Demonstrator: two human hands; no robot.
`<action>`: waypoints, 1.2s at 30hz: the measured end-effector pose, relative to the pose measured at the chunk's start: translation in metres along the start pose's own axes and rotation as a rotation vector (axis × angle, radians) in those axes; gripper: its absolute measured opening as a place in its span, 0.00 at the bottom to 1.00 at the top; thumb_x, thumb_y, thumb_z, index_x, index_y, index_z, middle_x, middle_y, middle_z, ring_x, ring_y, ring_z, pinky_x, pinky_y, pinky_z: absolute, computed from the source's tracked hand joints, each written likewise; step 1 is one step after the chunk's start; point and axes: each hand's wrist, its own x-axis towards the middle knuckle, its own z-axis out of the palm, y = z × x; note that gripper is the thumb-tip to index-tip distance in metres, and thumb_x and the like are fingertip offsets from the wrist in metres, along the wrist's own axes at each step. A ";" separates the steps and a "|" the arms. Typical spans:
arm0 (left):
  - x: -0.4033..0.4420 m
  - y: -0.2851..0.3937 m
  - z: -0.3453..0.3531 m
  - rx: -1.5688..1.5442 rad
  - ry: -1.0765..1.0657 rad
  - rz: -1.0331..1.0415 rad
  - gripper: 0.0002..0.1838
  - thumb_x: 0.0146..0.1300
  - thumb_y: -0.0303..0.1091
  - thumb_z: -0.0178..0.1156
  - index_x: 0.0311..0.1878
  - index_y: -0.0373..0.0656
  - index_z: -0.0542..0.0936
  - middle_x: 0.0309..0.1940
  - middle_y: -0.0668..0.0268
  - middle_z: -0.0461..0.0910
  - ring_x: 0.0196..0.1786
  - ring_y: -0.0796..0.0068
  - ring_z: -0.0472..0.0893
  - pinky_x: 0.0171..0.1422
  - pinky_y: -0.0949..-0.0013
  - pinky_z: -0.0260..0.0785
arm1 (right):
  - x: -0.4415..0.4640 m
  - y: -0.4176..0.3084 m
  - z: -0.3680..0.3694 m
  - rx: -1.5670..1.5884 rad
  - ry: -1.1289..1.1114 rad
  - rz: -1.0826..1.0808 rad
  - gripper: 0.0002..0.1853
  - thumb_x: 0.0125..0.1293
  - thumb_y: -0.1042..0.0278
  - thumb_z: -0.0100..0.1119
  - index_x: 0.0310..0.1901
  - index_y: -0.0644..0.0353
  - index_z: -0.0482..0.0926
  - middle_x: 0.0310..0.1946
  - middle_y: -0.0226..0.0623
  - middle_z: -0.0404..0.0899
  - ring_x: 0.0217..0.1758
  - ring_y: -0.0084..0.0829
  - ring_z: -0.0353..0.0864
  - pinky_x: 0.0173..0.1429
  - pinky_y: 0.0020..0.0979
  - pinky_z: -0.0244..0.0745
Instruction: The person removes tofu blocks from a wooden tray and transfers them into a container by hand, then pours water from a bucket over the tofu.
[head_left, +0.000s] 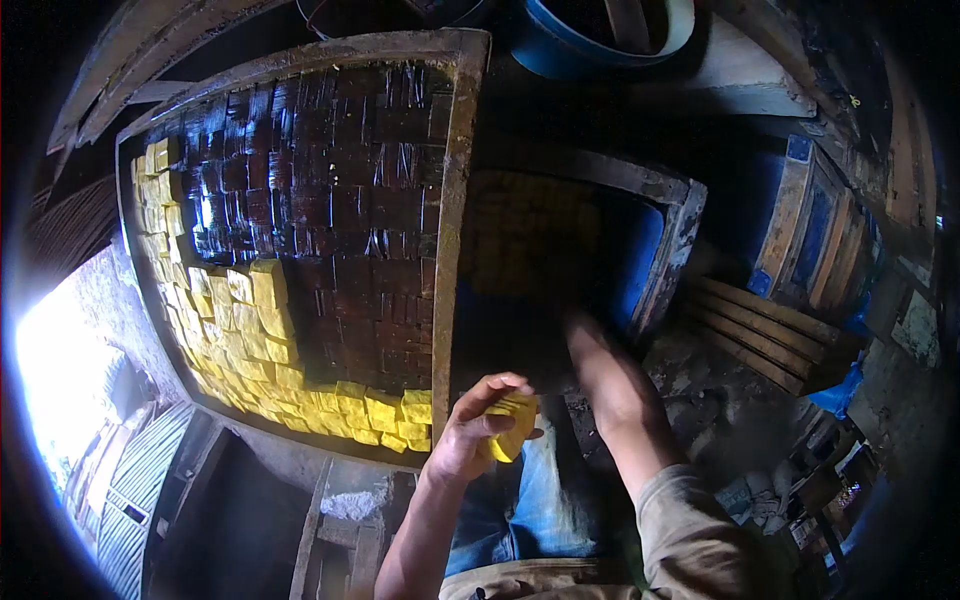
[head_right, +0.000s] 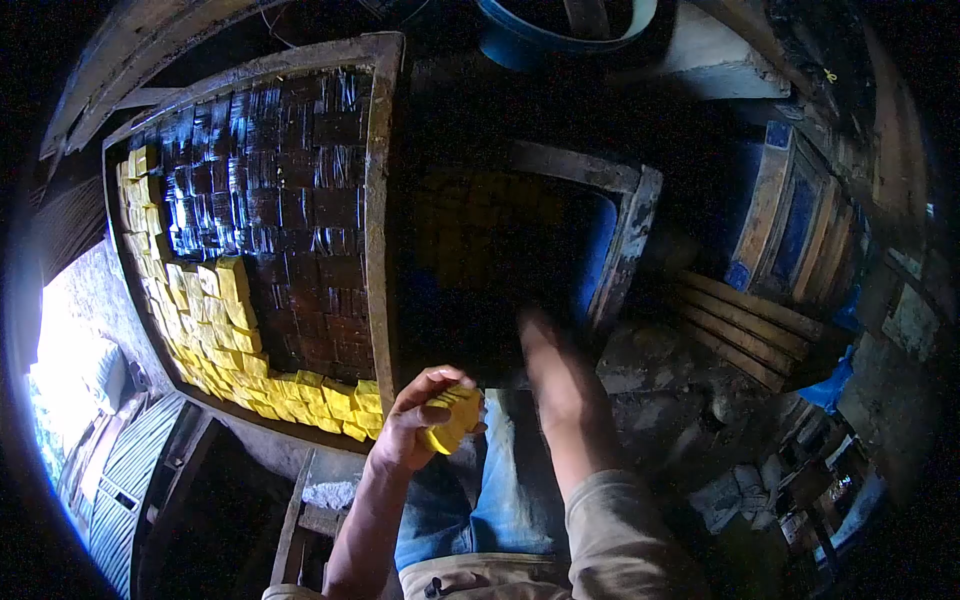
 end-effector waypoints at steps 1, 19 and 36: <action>0.002 0.001 0.004 0.005 0.008 0.003 0.26 0.53 0.25 0.57 0.60 0.43 0.73 0.54 0.60 0.76 0.57 0.59 0.77 0.57 0.50 0.77 | 0.000 -0.002 -0.004 0.021 -0.004 0.001 0.35 0.63 0.48 0.61 0.67 0.60 0.67 0.62 0.50 0.72 0.67 0.43 0.70 0.69 0.39 0.65; 0.156 -0.053 -0.027 0.083 0.338 0.418 0.28 0.73 0.45 0.45 0.72 0.45 0.63 0.70 0.61 0.66 0.70 0.65 0.64 0.77 0.63 0.50 | -0.044 -0.040 -0.123 0.315 -0.601 -0.297 0.36 0.60 0.55 0.63 0.67 0.63 0.65 0.58 0.51 0.76 0.61 0.44 0.76 0.64 0.37 0.71; -0.010 -0.017 0.018 0.100 0.186 0.296 0.44 0.62 0.54 0.56 0.77 0.45 0.53 0.77 0.52 0.53 0.79 0.56 0.53 0.78 0.48 0.43 | 0.035 -0.043 -0.042 0.176 -0.044 -0.273 0.23 0.61 0.79 0.57 0.61 0.64 0.72 0.55 0.45 0.78 0.58 0.37 0.78 0.61 0.33 0.74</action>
